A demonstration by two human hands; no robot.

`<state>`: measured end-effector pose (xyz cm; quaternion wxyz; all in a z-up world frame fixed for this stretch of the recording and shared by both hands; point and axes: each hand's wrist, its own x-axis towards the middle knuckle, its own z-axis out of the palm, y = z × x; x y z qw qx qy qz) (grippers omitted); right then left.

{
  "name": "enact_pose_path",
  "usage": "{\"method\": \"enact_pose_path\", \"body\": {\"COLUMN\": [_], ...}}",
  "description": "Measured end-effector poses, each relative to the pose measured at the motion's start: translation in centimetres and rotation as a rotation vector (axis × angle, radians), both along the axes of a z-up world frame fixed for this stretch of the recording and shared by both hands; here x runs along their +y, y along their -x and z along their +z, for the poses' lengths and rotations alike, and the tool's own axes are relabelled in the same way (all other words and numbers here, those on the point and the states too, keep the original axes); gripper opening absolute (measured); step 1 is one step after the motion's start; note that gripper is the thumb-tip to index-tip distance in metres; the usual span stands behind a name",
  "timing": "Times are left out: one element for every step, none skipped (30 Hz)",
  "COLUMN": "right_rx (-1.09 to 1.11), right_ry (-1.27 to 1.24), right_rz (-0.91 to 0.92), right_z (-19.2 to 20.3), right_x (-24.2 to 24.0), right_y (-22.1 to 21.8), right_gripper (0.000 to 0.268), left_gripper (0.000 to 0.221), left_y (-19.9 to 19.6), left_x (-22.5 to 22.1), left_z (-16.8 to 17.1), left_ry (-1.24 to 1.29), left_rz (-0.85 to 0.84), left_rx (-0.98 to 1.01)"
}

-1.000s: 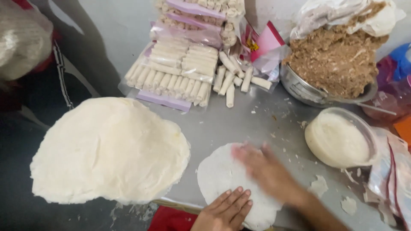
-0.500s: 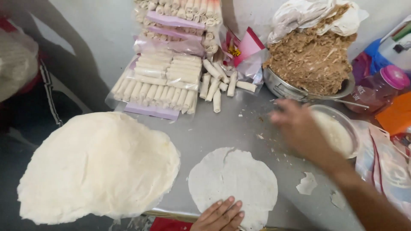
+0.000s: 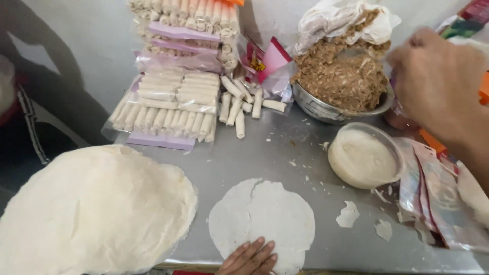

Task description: Rolling thin dough sheets with meat filling into cylinders on a production table

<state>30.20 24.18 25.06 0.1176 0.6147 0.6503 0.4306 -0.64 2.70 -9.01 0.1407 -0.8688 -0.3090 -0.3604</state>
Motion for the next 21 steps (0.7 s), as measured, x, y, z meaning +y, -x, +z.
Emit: {"method": "enact_pose_path", "body": {"right_rx": [-0.030, -0.055, -0.053, -0.067, -0.080, -0.078, 0.014, 0.105, 0.107, 0.202, 0.305, 0.312, 0.525, 0.739, 0.732, 0.807, 0.891, 0.899, 0.862, 0.818, 0.819], "right_ry": [-0.133, -0.273, -0.267, -0.293, -0.321, -0.318, -0.231, -0.145, -0.140, -0.029, 0.074, 0.073, 0.157, 0.244, 0.265, 0.417, 0.557, 0.570, 0.744, 0.917, 0.916], "right_rz": [0.146, 0.286, 0.278, 0.325, 0.381, 0.383, 0.379, 0.372, 0.384, 0.395, 0.400, 0.407, 0.448, 0.487, 0.505, 0.356, 0.174, 0.164, 0.073, -0.019, -0.026], "right_z": [-0.8, -1.5, -2.2, -2.9, -3.4, -4.4, -5.4, -6.4, -7.1, -7.8, -8.4, -8.4, -8.1, -7.9, -7.0, -6.2, -5.8, -6.8, -7.4, -7.9, -10.2], "right_x": [1.7, 3.4, 3.8, 4.3, 5.1, 5.7, 6.4, 7.0, 6.1, 5.2, 4.2, 3.1, 2.3, 1.4, 0.3, -0.7, -2.6, -4.3, -5.8, -7.4, -8.3], "right_y": [-0.9, -1.8, -1.3, -0.8, 0.1, -0.5, -0.9, -1.3, -0.3, 0.5, 1.5, 1.8, 1.9, 2.0, 2.7, 3.3, 3.1, 3.7, 4.4, 5.0, 5.0], "right_gripper": [0.019, 0.019, 0.019, 0.027, 0.035, 0.035, 0.031, 0.027, 0.027, 0.027, 0.029, 0.029, 0.020, 0.018, 0.018, 0.034, 0.052, 0.052, 0.041, 0.034, 0.034], "left_gripper": [0.033, 0.026, 0.026, 0.026, 0.027, 0.027, 0.027, 0.029, 0.029, 0.030, 0.030, 0.030, 0.033, 0.042, 0.042, 0.038, 0.049, 0.049, 0.056, 0.064, 0.064], "left_y": [-0.3, -0.5, -0.5, -0.4, -0.2, -0.2, -0.2, -0.2, -0.2, -0.3, 0.1, 0.2, -0.1, -0.4, -0.1, 0.2, 0.8, 1.1, 1.4, 1.6, 1.3], "left_x": [-0.1, -0.2, -0.3, -0.4, -0.4, -0.3, -0.4, -0.4, -0.7, -0.9, -0.8, -1.4, -1.6, -1.9, -1.6, -1.3, -1.1, -1.2, -1.0, -0.8, -0.1], "left_z": [0.3, 0.6, 1.2, 1.7, 2.4, 2.3, 2.2, 2.1, 2.1, 2.0, 2.1, 2.0, 1.8, 1.6, 2.0, 2.3, 2.6, 5.6, 8.7, 11.8, 12.1], "left_ry": [-0.007, -0.014, -0.007, -0.008, -0.012, -0.008, 0.004, 0.017, 0.020, 0.060, 0.096, 0.095, 0.111, 0.128, 0.137, 0.398, 0.666, 0.684, 0.700, 0.712, 0.715], "left_rz": [-0.006, -0.010, -0.018, -0.034, -0.040, -0.038, -0.062, -0.086, -0.073, -0.095, -0.123, -0.116, -0.065, -0.013, 0.011, -0.145, -0.331, -0.331, -0.167, 0.000, -0.006], "left_rx": [-0.091, -0.181, -0.180, -0.184, -0.188, -0.187, -0.212, -0.237, -0.237, -0.239, -0.233, -0.226, -0.185, -0.145, -0.155, -0.272, -0.373, -0.370, -0.495, -0.616, -0.616]}}
